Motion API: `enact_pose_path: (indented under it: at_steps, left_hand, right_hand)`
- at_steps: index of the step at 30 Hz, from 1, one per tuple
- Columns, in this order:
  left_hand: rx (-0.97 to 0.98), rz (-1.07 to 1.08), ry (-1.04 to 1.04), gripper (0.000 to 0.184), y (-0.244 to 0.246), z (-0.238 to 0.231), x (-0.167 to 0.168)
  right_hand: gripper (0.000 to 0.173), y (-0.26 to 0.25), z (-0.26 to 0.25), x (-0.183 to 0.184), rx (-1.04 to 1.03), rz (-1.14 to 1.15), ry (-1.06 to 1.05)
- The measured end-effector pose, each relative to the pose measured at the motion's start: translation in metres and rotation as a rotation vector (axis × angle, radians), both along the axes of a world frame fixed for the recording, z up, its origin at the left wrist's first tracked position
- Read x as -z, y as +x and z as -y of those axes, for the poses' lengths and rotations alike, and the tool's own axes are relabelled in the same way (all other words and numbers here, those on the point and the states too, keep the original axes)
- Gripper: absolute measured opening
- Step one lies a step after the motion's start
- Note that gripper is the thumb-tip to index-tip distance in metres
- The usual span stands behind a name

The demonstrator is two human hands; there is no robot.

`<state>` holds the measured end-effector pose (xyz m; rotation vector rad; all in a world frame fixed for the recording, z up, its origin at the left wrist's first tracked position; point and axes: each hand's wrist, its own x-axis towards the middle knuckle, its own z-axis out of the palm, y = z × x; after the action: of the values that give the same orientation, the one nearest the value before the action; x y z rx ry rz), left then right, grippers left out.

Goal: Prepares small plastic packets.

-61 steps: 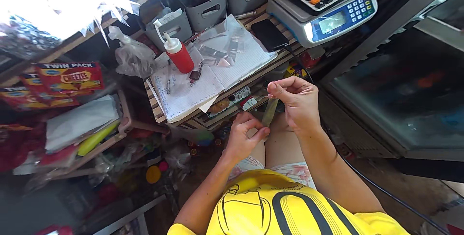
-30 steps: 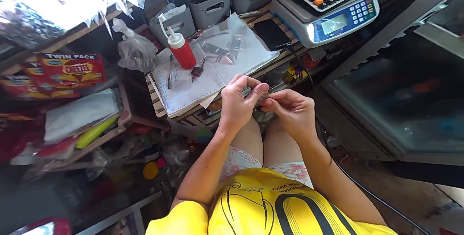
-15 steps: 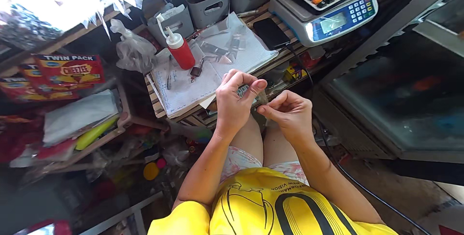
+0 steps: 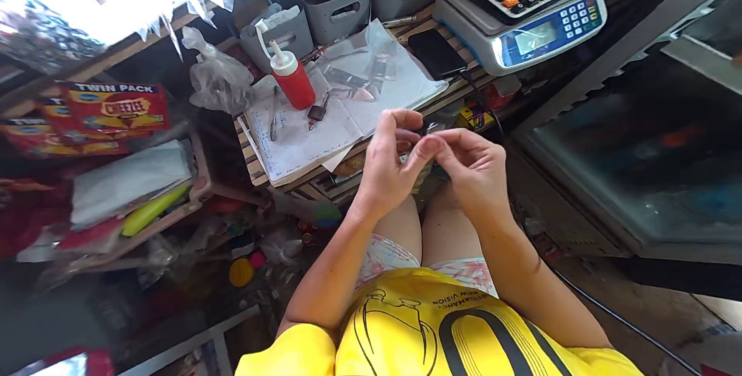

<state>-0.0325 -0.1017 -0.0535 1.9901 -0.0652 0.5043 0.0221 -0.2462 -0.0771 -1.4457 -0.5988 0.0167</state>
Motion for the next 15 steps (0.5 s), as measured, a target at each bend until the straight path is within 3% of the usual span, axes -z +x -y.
enact_pose_path:
  at_steps: [1, 3, 6, 8, 10, 11, 13, 15]
  left_hand:
    - [0.033, -0.061, -0.047, 0.034, -0.003, 0.004, 0.009]
    - [0.066, -0.134, -0.11, 0.021, -0.009, 0.014, 0.035]
    - [0.201, -0.272, -0.221, 0.031, -0.025, 0.022, 0.073]
    - [0.275, -0.402, -0.17, 0.032, -0.037, 0.016, 0.083]
    - [0.103, -0.402, 0.081, 0.027, -0.046, 0.002, 0.074]
    - [-0.055, -0.301, 0.154, 0.023, -0.048, -0.009, 0.065]
    - [-0.373, -0.082, 0.192, 0.024, -0.043, -0.043, 0.039]
    - [-0.613, 0.027, 0.165, 0.038, -0.027, -0.086, 0.013]
  right_hand:
    - [0.014, 0.002, -0.001, -0.001, 0.0, -0.042, 0.05]
    - [0.016, 0.008, -0.004, 0.0, 0.018, -0.082, 0.127]
    - [0.017, 0.012, -0.007, 0.008, 0.039, -0.245, 0.194]
    - [0.019, 0.013, -0.01, 0.016, 0.042, -0.367, 0.226]
    - [0.017, 0.017, -0.009, 0.022, 0.036, -0.432, 0.217]
    - [0.017, 0.019, -0.008, 0.024, 0.013, -0.441, 0.203]
    - [0.02, 0.019, -0.008, 0.025, -0.028, -0.437, 0.193]
    - [0.021, 0.015, -0.008, 0.023, -0.051, -0.407, 0.177]
